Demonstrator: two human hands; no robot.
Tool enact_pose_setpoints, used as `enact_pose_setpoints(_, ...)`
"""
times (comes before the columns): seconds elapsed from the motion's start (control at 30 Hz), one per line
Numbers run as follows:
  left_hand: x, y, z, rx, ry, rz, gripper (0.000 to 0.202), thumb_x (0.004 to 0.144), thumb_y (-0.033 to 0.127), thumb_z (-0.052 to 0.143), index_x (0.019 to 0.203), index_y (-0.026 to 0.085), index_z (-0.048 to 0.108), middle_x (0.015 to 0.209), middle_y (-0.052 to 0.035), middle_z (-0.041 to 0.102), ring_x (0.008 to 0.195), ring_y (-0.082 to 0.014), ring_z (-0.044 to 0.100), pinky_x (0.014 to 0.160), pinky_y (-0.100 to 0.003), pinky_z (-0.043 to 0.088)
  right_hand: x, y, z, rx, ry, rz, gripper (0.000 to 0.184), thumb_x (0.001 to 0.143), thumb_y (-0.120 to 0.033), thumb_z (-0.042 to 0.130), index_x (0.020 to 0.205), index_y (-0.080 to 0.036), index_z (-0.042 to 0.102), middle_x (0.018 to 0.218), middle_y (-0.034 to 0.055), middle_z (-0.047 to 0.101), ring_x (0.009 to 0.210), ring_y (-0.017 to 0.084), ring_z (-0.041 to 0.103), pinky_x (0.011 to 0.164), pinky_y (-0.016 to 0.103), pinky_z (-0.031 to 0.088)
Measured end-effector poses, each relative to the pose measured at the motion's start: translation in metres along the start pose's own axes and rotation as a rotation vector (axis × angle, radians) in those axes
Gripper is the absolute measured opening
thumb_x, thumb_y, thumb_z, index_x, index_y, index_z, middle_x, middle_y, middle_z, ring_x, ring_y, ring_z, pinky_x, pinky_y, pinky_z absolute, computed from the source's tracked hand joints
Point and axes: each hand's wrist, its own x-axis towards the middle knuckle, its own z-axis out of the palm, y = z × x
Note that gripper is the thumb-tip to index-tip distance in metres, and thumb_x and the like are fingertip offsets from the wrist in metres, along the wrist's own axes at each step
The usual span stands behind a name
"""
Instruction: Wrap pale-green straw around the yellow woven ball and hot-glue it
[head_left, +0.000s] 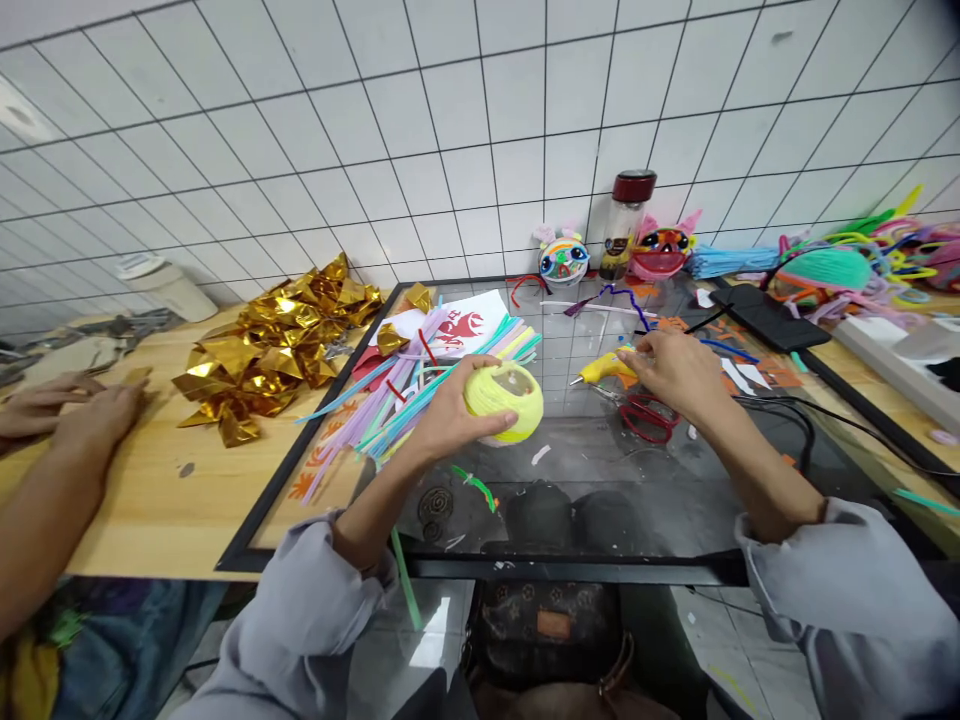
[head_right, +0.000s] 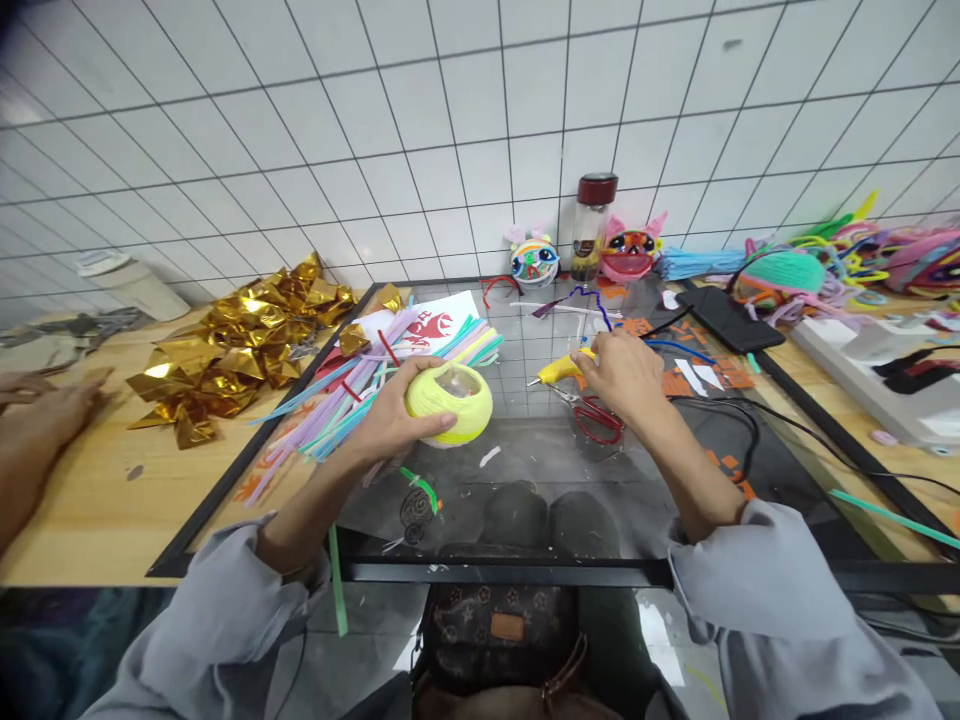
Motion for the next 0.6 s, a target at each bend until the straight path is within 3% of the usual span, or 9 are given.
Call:
enact_pose_setpoints(0.1, 0.003, -0.001, -0.004, -0.074, -0.018, -0.040, 0.072, 0.058, 0.046, 0.084, 0.118, 0.019, 0.054, 0.115, -0.0054, 0.067, 0.105, -0.0258, 0.066, 0.090, -0.036, 0.054, -0.004, 0.002, -0.001, -0.161, -0.151, 0.008, 0.050, 0.095, -0.058, 0.050, 0.106, -0.016, 0.074, 0.109, 0.0181, 0.076, 0.101, 0.034, 0.071, 0.067, 0.034, 0.045)
enact_pose_setpoints(0.2, 0.005, -0.003, -0.007, -0.125, -0.069, -0.053, 0.073, 0.057, 0.046, 0.085, 0.117, 0.018, 0.054, 0.112, -0.0053, 0.067, 0.101, -0.0242, 0.066, 0.086, -0.033, 0.054, -0.003, 0.001, 0.003, -0.220, -0.208, -0.017, 0.052, 0.093, -0.060, 0.053, 0.103, -0.014, 0.074, 0.105, 0.0203, 0.076, 0.097, 0.034, 0.072, 0.065, 0.034, 0.045)
enact_pose_setpoints(0.37, 0.006, -0.004, -0.010, -0.154, -0.133, -0.092, 0.077, 0.054, 0.046, 0.087, 0.116, 0.017, 0.052, 0.107, -0.0050, 0.066, 0.091, -0.0209, 0.064, 0.079, -0.030, 0.054, 0.002, 0.003, 0.011, -0.162, -0.215, -0.039, 0.044, 0.089, -0.054, 0.058, 0.098, -0.015, 0.075, 0.098, 0.0190, 0.078, 0.086, 0.031, 0.072, 0.059, 0.032, 0.041)
enact_pose_setpoints(0.5, 0.006, -0.003, -0.009, -0.138, -0.127, -0.078, 0.076, 0.057, 0.048, 0.085, 0.118, 0.016, 0.053, 0.111, -0.0069, 0.066, 0.093, -0.0217, 0.066, 0.079, -0.031, 0.054, 0.005, 0.002, 0.013, -0.083, -0.224, 0.047, 0.040, 0.084, -0.049, 0.062, 0.100, -0.016, 0.076, 0.093, 0.0163, 0.078, 0.082, 0.030, 0.072, 0.056, 0.032, 0.039)
enact_pose_setpoints(0.6, 0.005, -0.002, -0.007, -0.116, -0.119, -0.072, 0.075, 0.059, 0.048, 0.084, 0.121, 0.016, 0.054, 0.113, -0.0077, 0.067, 0.097, -0.0233, 0.066, 0.083, -0.033, 0.055, 0.005, 0.000, 0.012, 0.006, -0.152, 0.081, 0.040, 0.079, -0.045, 0.064, 0.102, -0.015, 0.076, 0.091, 0.0151, 0.078, 0.084, 0.032, 0.072, 0.058, 0.033, 0.040)
